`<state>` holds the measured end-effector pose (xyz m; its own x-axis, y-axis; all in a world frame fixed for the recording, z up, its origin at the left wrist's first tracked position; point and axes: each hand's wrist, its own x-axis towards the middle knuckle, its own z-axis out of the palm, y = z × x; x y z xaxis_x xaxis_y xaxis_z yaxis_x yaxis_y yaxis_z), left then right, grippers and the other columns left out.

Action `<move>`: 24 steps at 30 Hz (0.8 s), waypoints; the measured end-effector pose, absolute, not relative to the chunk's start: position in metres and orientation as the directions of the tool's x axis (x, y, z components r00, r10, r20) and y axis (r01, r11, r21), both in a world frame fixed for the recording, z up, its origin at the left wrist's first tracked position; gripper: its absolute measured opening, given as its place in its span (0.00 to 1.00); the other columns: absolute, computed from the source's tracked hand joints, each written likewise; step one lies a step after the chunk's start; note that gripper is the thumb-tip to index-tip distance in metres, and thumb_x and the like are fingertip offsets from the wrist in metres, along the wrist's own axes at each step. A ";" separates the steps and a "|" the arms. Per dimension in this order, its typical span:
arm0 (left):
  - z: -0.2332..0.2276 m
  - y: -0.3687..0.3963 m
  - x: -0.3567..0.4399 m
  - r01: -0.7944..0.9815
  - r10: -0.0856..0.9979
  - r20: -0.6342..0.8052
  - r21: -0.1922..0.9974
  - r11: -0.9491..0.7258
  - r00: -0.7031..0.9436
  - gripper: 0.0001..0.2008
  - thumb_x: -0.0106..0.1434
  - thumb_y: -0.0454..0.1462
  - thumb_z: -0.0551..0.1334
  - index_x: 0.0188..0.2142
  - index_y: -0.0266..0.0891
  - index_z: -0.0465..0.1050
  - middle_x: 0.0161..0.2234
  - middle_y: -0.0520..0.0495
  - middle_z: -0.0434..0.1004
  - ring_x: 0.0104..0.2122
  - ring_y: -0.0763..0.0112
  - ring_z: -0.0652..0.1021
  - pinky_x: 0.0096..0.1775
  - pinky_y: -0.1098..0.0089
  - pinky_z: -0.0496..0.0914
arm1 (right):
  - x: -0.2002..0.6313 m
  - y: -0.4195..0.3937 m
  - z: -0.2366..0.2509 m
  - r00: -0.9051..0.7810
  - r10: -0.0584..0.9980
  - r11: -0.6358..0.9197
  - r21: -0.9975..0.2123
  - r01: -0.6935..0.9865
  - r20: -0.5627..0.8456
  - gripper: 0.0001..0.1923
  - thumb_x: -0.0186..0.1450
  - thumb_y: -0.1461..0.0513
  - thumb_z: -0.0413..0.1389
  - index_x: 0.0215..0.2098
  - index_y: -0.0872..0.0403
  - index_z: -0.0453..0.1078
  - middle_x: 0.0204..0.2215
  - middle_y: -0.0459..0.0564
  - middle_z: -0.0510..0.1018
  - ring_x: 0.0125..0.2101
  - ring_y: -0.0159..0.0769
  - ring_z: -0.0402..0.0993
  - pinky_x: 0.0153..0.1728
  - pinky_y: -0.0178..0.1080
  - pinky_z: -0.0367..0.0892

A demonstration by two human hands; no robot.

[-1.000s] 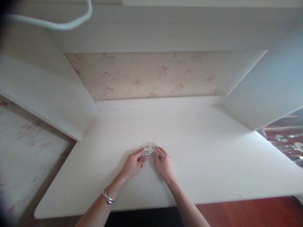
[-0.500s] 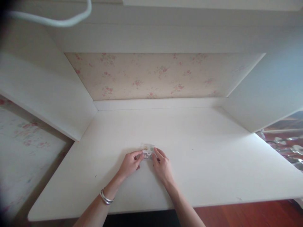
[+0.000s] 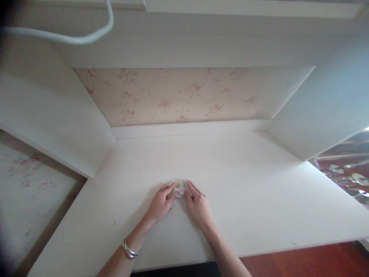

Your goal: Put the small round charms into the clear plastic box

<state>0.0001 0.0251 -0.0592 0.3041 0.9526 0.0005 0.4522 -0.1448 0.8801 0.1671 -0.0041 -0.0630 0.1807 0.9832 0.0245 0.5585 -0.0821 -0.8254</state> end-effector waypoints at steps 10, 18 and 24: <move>-0.054 0.025 -0.005 0.447 0.939 0.008 0.878 -0.170 0.342 0.20 0.64 0.42 0.53 0.55 0.43 0.65 0.48 0.43 0.69 0.36 0.69 0.75 0.38 0.67 0.73 | 0.168 -0.001 -0.053 0.113 0.994 -0.077 -0.752 0.655 -0.003 0.23 0.64 0.53 0.47 0.56 0.47 0.64 0.57 0.48 0.64 0.32 0.33 0.76 0.40 0.38 0.71; -0.055 0.023 -0.006 0.372 0.951 -0.088 0.928 -0.030 0.295 0.22 0.64 0.48 0.50 0.50 0.40 0.70 0.57 0.39 0.61 0.29 0.73 0.75 0.20 0.75 0.70 | 0.153 -0.004 -0.040 0.023 0.994 0.033 -0.480 0.876 0.109 0.26 0.64 0.51 0.49 0.57 0.52 0.61 0.54 0.56 0.67 0.50 0.47 0.66 0.48 0.46 0.63; -0.052 0.024 -0.008 0.312 0.939 -0.169 0.948 0.071 0.300 0.25 0.65 0.49 0.48 0.55 0.38 0.64 0.41 0.42 0.76 0.20 0.78 0.72 0.19 0.77 0.68 | 0.142 -0.006 -0.042 0.013 0.991 0.040 -0.378 0.925 0.135 0.34 0.61 0.48 0.52 0.60 0.55 0.55 0.57 0.59 0.62 0.51 0.51 0.62 0.47 0.48 0.62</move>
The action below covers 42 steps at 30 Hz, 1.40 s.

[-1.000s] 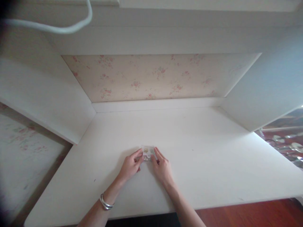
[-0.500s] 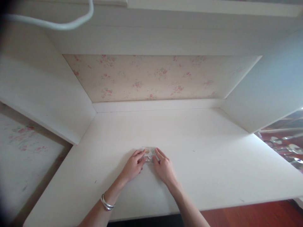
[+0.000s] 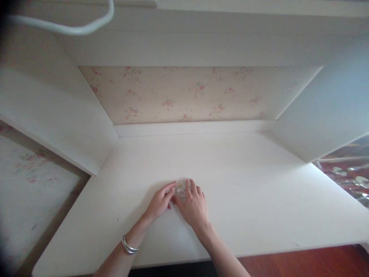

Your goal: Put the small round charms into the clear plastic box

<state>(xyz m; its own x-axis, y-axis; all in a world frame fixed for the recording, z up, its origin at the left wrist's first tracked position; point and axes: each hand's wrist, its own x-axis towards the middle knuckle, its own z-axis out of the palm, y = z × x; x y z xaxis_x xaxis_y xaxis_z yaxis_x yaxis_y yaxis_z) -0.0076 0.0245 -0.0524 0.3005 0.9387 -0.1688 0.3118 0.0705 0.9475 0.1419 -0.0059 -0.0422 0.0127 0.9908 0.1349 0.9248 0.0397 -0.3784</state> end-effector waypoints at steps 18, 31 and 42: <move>-0.059 0.021 -0.005 0.419 0.963 0.020 0.898 -0.135 0.268 0.18 0.65 0.37 0.49 0.51 0.43 0.69 0.50 0.44 0.69 0.31 0.73 0.75 0.36 0.68 0.73 | 0.161 -0.003 -0.045 -0.003 0.991 0.069 -0.504 0.861 0.131 0.28 0.58 0.55 0.56 0.57 0.48 0.60 0.56 0.51 0.65 0.52 0.46 0.64 0.50 0.46 0.62; -0.059 0.020 -0.004 0.466 0.960 0.093 0.859 -0.212 0.265 0.13 0.63 0.37 0.53 0.44 0.40 0.72 0.42 0.44 0.73 0.34 0.71 0.75 0.39 0.69 0.71 | 0.372 0.072 -0.054 0.498 0.844 -0.376 -0.444 0.813 0.197 0.29 0.56 0.47 0.52 0.51 0.54 0.65 0.51 0.56 0.69 0.45 0.45 0.69 0.44 0.42 0.64; -0.056 0.022 -0.005 0.445 0.969 0.036 0.884 -0.144 0.242 0.13 0.64 0.39 0.53 0.44 0.39 0.72 0.40 0.45 0.74 0.31 0.73 0.75 0.34 0.72 0.70 | 0.377 0.075 -0.054 0.323 0.863 -0.233 -0.262 0.937 0.389 0.32 0.55 0.45 0.53 0.53 0.53 0.63 0.55 0.59 0.63 0.55 0.51 0.55 0.51 0.51 0.55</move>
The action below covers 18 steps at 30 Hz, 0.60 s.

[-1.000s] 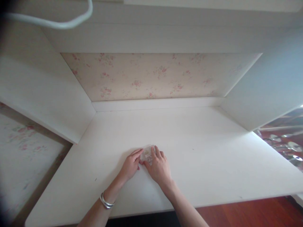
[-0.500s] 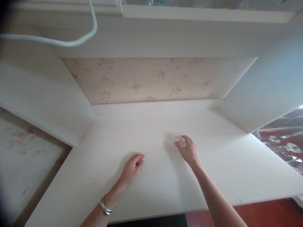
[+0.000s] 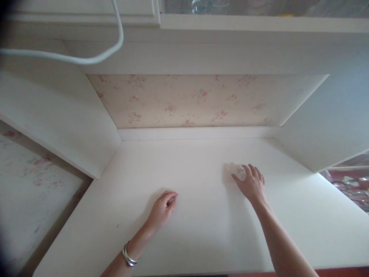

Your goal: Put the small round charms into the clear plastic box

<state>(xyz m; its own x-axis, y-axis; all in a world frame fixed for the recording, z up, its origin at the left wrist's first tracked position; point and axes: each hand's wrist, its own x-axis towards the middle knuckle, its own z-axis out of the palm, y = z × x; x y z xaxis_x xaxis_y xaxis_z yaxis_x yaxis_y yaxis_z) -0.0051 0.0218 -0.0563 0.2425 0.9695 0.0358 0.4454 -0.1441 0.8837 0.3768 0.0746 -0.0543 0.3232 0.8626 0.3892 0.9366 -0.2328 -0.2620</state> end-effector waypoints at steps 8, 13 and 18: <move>-0.058 0.039 0.005 0.415 0.973 -0.058 0.909 -0.040 0.221 0.17 0.63 0.41 0.54 0.48 0.38 0.68 0.37 0.46 0.76 0.25 0.75 0.73 0.31 0.72 0.69 | 0.205 0.045 -0.052 0.064 0.983 0.091 -0.758 0.646 0.172 0.20 0.65 0.51 0.45 0.45 0.54 0.69 0.31 0.49 0.76 0.24 0.32 0.69 0.29 0.35 0.66; -0.057 0.043 0.006 0.405 0.964 0.043 0.902 -0.151 0.263 0.15 0.61 0.32 0.52 0.47 0.39 0.68 0.43 0.45 0.75 0.41 0.70 0.75 0.44 0.71 0.68 | 0.140 0.027 -0.057 -0.154 0.977 0.209 -0.838 0.504 0.150 0.18 0.68 0.56 0.42 0.43 0.52 0.71 0.37 0.50 0.78 0.34 0.34 0.74 0.38 0.35 0.67; -0.061 0.036 0.007 0.490 0.952 0.086 0.841 -0.227 0.294 0.16 0.61 0.30 0.51 0.46 0.41 0.69 0.43 0.47 0.76 0.43 0.69 0.75 0.47 0.69 0.67 | 0.142 0.023 -0.056 -0.177 0.970 0.234 -0.833 0.500 0.167 0.17 0.68 0.56 0.43 0.42 0.52 0.72 0.35 0.49 0.78 0.34 0.34 0.74 0.39 0.35 0.67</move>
